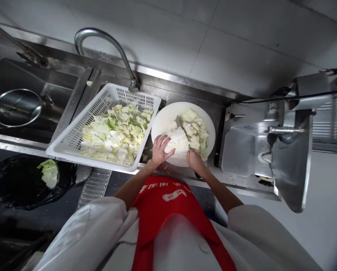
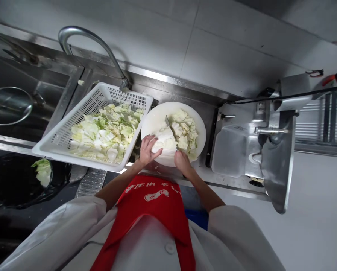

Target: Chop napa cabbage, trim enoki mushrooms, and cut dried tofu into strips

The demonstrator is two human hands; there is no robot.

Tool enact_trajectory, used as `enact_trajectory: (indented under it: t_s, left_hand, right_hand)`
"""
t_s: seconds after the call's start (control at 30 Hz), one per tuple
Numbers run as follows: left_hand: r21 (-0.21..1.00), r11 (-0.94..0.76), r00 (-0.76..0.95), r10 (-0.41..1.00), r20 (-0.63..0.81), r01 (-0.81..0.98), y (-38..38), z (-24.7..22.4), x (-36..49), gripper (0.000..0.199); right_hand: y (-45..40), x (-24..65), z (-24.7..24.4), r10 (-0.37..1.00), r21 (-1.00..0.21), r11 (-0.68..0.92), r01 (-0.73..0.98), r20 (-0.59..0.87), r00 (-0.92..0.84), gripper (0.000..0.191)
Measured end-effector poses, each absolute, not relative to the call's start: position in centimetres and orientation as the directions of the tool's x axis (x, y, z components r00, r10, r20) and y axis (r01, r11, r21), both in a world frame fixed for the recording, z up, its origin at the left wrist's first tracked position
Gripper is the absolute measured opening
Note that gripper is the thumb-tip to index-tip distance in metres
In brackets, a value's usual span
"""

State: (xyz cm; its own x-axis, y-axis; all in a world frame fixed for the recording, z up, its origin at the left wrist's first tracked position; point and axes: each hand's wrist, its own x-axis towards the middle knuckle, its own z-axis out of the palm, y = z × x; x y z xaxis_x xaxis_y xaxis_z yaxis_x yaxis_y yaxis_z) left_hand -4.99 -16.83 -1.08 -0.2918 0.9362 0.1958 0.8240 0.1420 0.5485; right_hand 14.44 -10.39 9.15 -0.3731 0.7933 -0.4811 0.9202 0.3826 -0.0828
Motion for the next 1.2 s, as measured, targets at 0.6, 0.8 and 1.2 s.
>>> enact_trajectory:
  t_s: [0.6, 0.8, 1.2]
  left_hand:
    - [0.840, -0.127, -0.593, 0.652, 0.472, 0.528, -16.4, -3.5, -4.2, 0.033]
    - [0.852, -0.120, -0.583, 0.680, 0.445, 0.510, -16.3, -3.6, -4.2, 0.032]
    - [0.850, -0.134, -0.591, 0.663, 0.459, 0.510, -16.3, -3.7, -4.1, 0.035]
  right_hand:
    - [-17.4, 16.5, 14.6, 0.850, -0.092, 0.374, 0.923, -0.362, -0.381, 0.028]
    - [-16.2, 15.5, 12.0, 0.815, -0.108, 0.348, 0.931, -0.455, -0.358, 0.028]
    - [-13.5, 11.8, 5.0, 0.824, -0.148, 0.296, 0.944, -0.460, -0.331, 0.035]
